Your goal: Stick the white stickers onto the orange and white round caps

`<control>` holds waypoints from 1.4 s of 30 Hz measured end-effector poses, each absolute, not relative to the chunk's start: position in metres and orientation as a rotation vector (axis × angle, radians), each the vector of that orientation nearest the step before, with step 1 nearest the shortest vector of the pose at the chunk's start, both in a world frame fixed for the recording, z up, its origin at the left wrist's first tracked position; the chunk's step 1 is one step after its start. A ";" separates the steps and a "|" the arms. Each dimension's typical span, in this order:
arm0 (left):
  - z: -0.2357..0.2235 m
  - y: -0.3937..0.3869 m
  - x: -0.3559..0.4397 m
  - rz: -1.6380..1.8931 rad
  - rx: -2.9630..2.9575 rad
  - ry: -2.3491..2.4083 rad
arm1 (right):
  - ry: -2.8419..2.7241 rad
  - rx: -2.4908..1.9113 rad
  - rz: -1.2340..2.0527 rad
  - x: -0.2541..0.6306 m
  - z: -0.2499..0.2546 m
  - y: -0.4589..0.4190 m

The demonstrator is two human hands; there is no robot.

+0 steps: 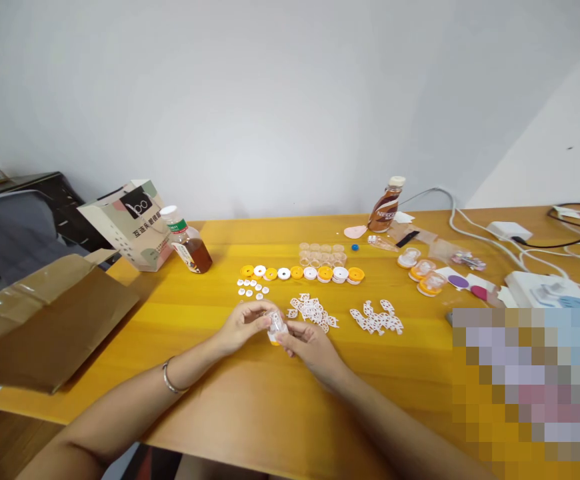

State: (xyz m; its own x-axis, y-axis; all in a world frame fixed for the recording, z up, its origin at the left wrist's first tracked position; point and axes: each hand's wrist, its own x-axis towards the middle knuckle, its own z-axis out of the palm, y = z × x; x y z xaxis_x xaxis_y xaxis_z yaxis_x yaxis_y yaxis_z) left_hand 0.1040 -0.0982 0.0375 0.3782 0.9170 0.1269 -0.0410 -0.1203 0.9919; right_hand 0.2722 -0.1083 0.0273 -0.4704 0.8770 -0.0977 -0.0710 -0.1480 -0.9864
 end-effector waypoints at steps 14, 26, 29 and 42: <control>0.041 -0.100 0.110 0.848 1.329 0.654 | -1.474 -0.900 1.682 0.272 0.021 -0.108; 0.040 -0.103 0.108 0.899 1.410 0.687 | -0.932 -0.704 2.178 0.270 0.017 -0.116; 0.042 -0.104 0.107 0.874 1.492 0.746 | -0.968 -0.716 2.121 0.271 0.017 -0.115; 0.038 -0.099 0.102 0.988 1.948 1.009 | -1.279 -0.725 1.914 0.274 0.028 -0.110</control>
